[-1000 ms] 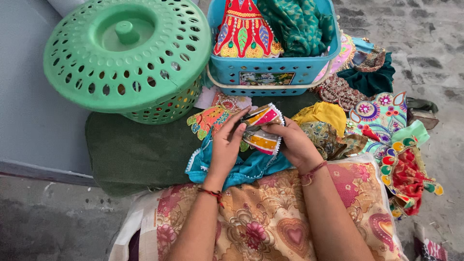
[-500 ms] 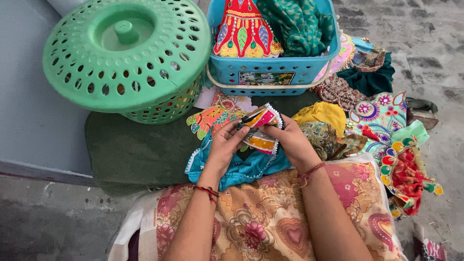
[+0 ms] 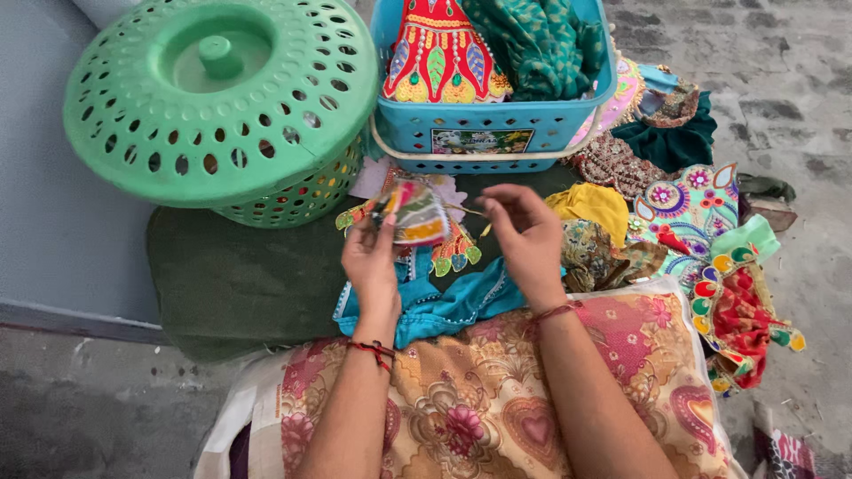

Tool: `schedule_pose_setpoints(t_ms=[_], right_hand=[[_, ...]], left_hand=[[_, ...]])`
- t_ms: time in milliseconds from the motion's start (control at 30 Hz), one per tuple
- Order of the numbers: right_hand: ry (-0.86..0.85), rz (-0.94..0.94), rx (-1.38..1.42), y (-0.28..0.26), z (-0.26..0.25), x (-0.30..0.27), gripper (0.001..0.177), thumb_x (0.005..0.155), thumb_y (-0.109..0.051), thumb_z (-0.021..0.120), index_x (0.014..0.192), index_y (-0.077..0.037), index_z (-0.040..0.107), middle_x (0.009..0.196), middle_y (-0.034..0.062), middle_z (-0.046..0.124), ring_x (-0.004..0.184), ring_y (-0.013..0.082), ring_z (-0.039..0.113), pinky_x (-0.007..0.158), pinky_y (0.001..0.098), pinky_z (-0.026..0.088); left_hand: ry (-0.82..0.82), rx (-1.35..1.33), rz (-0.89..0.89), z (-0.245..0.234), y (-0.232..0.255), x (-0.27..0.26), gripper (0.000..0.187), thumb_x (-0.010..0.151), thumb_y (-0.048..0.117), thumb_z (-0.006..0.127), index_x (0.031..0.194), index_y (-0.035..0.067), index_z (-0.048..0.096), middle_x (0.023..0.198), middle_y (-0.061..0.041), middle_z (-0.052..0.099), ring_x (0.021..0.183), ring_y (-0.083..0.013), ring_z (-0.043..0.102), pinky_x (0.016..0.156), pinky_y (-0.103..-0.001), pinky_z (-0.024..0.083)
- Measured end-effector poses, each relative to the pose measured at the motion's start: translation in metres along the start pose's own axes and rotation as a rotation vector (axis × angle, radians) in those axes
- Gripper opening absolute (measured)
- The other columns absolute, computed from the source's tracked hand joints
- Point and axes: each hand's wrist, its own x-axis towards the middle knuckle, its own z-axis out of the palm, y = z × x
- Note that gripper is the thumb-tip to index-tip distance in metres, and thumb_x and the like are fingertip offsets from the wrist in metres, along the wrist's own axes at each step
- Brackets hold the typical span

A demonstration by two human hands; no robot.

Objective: The person folds several small, colorful fabric items and places them into a blue plastic basket. The person then unfolds a yellow cloth, folds it, and places it in the basket.

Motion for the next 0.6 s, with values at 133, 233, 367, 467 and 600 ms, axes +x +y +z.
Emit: schedule_pose_setpoints(t_ms=[133, 233, 367, 467, 600], right_hand=[[-0.282, 0.073, 0.188, -0.004, 0.010, -0.004, 0.031, 0.104, -0.015, 0.061, 0.130, 0.001, 0.066, 0.122, 0.0077, 0.073, 0.109, 0.0140, 0.070, 0.093, 0.0300, 0.057], [-0.451, 0.104, 0.247, -0.008, 0.014, -0.007, 0.047, 0.106, -0.021, 0.056, 0.148, -0.002, 0.051, 0.147, 0.0084, 0.058, 0.135, 0.0165, 0.054, 0.110, 0.0318, 0.045], [-0.507, 0.204, 0.303, -0.014, 0.014, -0.011, 0.064, 0.108, -0.032, 0.046, 0.164, -0.007, 0.026, 0.167, 0.0037, 0.033, 0.150, 0.0139, 0.031, 0.119, 0.0311, 0.030], [-0.437, 0.200, 0.238, -0.017, 0.010, -0.010, 0.066, 0.109, -0.037, 0.043, 0.165, -0.007, 0.025, 0.166, 0.0043, 0.035, 0.151, 0.0120, 0.032, 0.122, 0.0284, 0.023], [-0.443, 0.269, 0.430, -0.015, 0.009, -0.005, 0.067, 0.107, -0.030, 0.051, 0.165, -0.006, 0.027, 0.158, 0.0071, 0.045, 0.137, 0.0142, 0.045, 0.115, 0.0315, 0.036]], left_hand=[[0.000, 0.076, 0.275, 0.007, 0.002, -0.003, 0.021, 0.098, 0.005, 0.071, 0.115, -0.001, 0.060, 0.107, -0.006, 0.073, 0.097, -0.0098, 0.067, 0.083, -0.023, 0.055], [-0.095, 0.160, 0.295, 0.017, 0.003, -0.018, 0.020, 0.098, 0.002, 0.071, 0.115, -0.001, 0.060, 0.103, -0.006, 0.071, 0.093, -0.0094, 0.066, 0.079, -0.024, 0.054], [-0.244, 0.278, 0.267, 0.039, -0.001, -0.049, 0.022, 0.098, 0.000, 0.068, 0.119, -0.001, 0.061, 0.103, -0.006, 0.072, 0.093, -0.0099, 0.067, 0.080, -0.025, 0.056], [-0.337, 0.248, 0.241, 0.046, 0.001, -0.057, 0.024, 0.099, 0.000, 0.064, 0.123, -0.001, 0.059, 0.109, -0.005, 0.073, 0.101, -0.0100, 0.070, 0.084, -0.024, 0.056], [-0.398, 0.053, 0.115, 0.045, 0.005, -0.047, 0.024, 0.102, 0.004, 0.064, 0.124, -0.003, 0.059, 0.114, -0.006, 0.073, 0.101, -0.0118, 0.069, 0.084, -0.027, 0.058]])
